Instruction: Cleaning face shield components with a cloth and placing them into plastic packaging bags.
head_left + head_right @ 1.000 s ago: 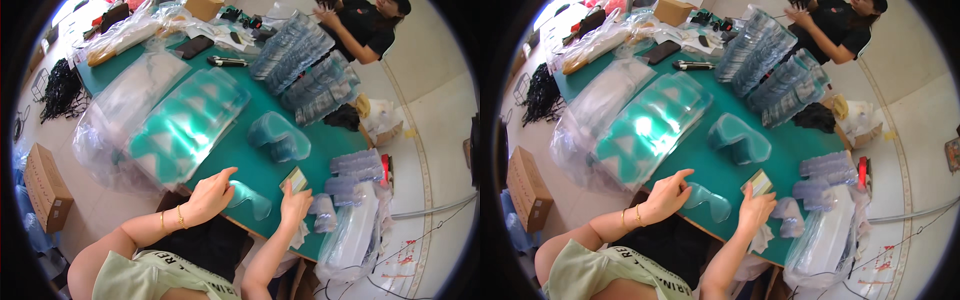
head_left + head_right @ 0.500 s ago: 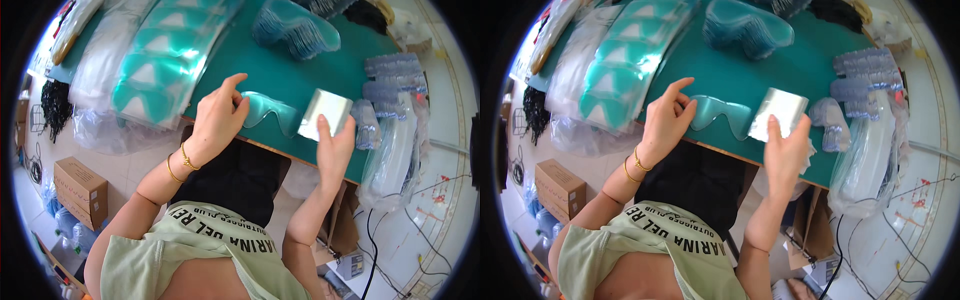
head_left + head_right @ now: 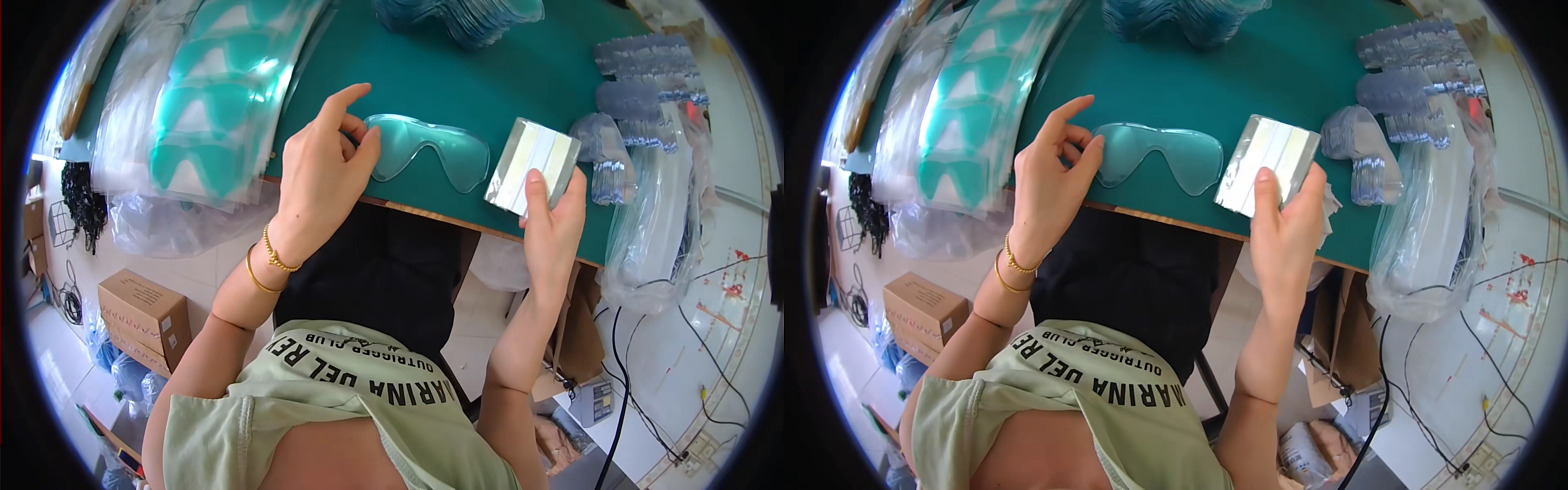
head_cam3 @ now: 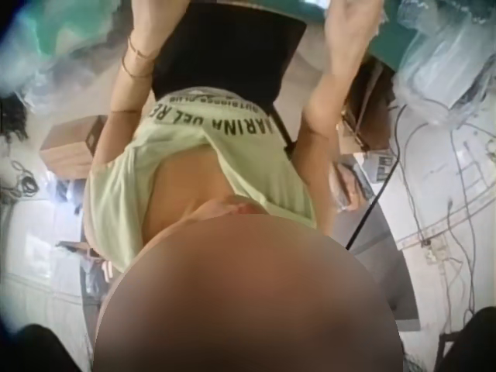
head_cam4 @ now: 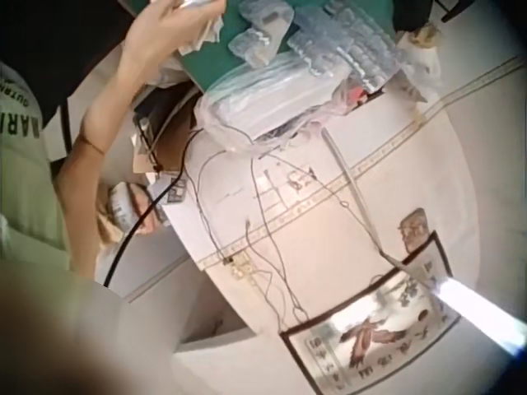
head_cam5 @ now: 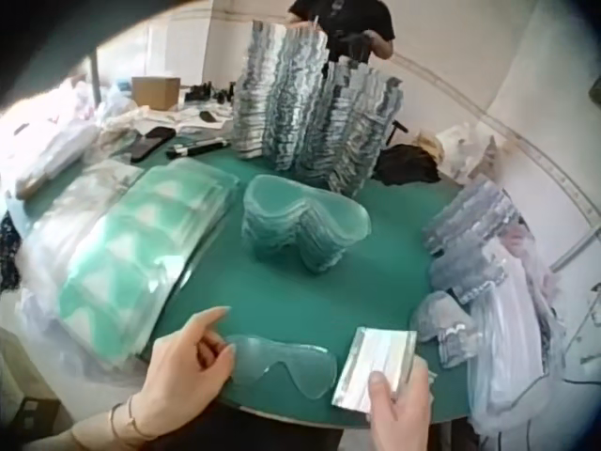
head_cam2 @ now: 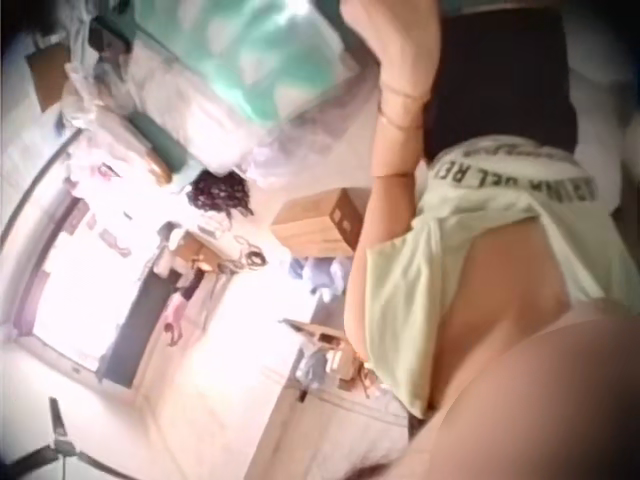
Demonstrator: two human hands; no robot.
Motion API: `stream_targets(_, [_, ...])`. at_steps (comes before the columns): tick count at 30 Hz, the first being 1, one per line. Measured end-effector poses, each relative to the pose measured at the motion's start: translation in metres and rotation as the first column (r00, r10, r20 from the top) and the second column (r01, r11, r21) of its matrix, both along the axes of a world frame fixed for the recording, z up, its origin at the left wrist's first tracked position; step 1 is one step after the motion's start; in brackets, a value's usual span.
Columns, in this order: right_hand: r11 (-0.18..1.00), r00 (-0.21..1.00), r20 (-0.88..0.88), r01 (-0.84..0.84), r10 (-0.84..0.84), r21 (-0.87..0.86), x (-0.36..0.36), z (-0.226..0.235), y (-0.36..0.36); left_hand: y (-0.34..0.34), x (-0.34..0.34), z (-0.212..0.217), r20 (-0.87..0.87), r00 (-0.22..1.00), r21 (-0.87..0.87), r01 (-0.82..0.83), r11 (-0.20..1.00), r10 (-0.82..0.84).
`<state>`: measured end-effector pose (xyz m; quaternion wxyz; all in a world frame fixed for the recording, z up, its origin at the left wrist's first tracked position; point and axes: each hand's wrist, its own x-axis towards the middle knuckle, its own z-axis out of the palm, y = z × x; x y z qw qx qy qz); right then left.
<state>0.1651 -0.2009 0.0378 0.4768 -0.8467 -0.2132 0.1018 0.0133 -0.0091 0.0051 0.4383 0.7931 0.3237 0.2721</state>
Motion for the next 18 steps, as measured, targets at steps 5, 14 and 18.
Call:
stream_targets(5, [0.997, 0.998, 0.033, -0.048, 0.050, -0.066, -0.010, -0.007, 0.008, 0.002, 0.001, 0.004, 0.006, 1.000, -0.081, 0.020, 0.997, -0.020])
stream_targets(14, [0.980, 0.996, 0.009, -0.084, 0.086, -0.179, -0.008, -0.001, 0.012, -0.014, 0.024, 0.044, 0.257, 0.946, -0.194, 0.249, 0.949, -0.196])
stream_targets(18, [0.979, 0.998, -0.038, -0.057, 0.050, -0.194, -0.009, 0.001, 0.015, -0.017, 0.027, 0.057, 0.332, 0.898, -0.197, 0.367, 0.909, -0.290])
